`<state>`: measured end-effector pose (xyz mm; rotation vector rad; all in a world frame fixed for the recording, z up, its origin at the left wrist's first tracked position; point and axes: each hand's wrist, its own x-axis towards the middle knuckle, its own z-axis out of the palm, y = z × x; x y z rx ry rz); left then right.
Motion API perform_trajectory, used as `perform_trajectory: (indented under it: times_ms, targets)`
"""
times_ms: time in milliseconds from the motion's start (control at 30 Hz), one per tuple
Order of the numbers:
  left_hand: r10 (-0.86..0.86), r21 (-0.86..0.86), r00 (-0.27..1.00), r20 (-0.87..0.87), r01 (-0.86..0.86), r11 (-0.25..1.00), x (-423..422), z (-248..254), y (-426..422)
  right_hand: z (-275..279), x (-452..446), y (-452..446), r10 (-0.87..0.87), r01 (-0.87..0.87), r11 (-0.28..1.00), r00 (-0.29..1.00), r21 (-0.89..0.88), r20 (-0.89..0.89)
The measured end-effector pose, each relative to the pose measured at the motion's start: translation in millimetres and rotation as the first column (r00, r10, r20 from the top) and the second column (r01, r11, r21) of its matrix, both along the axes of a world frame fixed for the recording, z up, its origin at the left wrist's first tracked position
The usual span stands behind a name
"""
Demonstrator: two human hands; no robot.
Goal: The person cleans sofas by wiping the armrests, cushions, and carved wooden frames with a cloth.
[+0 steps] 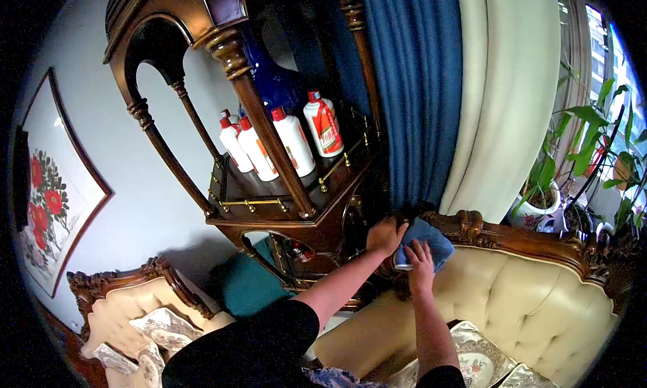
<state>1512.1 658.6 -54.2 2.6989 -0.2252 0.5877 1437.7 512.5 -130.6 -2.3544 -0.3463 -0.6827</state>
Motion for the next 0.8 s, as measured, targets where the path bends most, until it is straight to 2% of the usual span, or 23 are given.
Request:
perform_trajectory:
  times_ms: [67, 167, 200, 333, 400, 433, 500, 533, 567, 633, 667, 700, 767, 800]
  targets:
    - [0.019, 0.057, 0.997, -0.08, -0.014, 0.998, -3, 5, -1, -2, 3, -27, -0.076, 0.071, 0.995, 0.995, -0.069, -0.066]
    - [-0.007, 0.053, 0.999, -0.049, 0.01, 0.999, -1, 3, 1, -4, 4, -74, -0.404, 0.369, 0.911, 0.89, -0.184, -0.211]
    - [-0.014, 0.044, 0.997, -0.076, 0.017, 0.999, -4, 9, 1, -10, 10, -103, -0.312, 0.272, 0.91, 0.946, -0.312, -0.085]
    - [-0.006, 0.0, 0.996, -0.088, 0.006, 1.0, -4, 9, 2, -8, 8, -124, -0.29, 0.26, 0.919, 0.955, -0.295, -0.059]
    - [-0.019, -0.004, 0.999, -0.029, 0.019, 1.0, -6, 10, 2, -19, 13, -124, -0.401, 0.397, 0.892, 0.916, -0.216, 0.026]
    - [-0.008, -0.009, 0.999, -0.037, 0.007, 1.0, -4, 10, 3, -22, 20, -122, -0.391, 0.385, 0.895, 0.92, -0.224, 0.02]
    - [-0.054, 0.007, 0.993, -0.102, 0.055, 0.998, -2, 7, 5, -33, 37, -114, -0.5, 0.496, 0.866, 0.86, -0.068, -0.101]
    - [-0.052, 0.004, 0.992, -0.115, 0.053, 0.999, -1, 6, 6, -38, 44, -108, -0.552, 0.549, 0.834, 0.831, -0.05, -0.067]
    - [-0.039, -0.002, 0.997, -0.062, 0.039, 0.999, -1, 4, 5, -10, 34, -87, -0.585, 0.58, 0.811, 0.799, -0.082, -0.14]
    - [-0.026, -0.018, 0.999, -0.021, 0.025, 1.0, 0, 2, 4, -30, 44, -76, -0.566, 0.583, 0.812, 0.799, 0.033, -0.2]
    - [-0.032, -0.031, 0.999, -0.004, 0.032, 0.999, 0, 2, 5, -23, 38, -62, -0.547, 0.549, 0.835, 0.818, -0.041, -0.178]
    - [-0.039, -0.041, 0.999, 0.011, 0.04, 0.998, 1, 1, 5, -21, 36, -52, -0.526, 0.537, 0.844, 0.818, -0.022, -0.233]
    - [-0.052, -0.032, 0.998, -0.033, 0.051, 0.998, 0, -1, 4, -26, 29, -38, -0.476, 0.481, 0.876, 0.863, -0.009, -0.168]
    - [-0.048, -0.025, 0.998, -0.037, 0.047, 0.999, 2, -3, 4, -10, 19, -25, -0.432, 0.441, 0.898, 0.882, 0.005, -0.189]
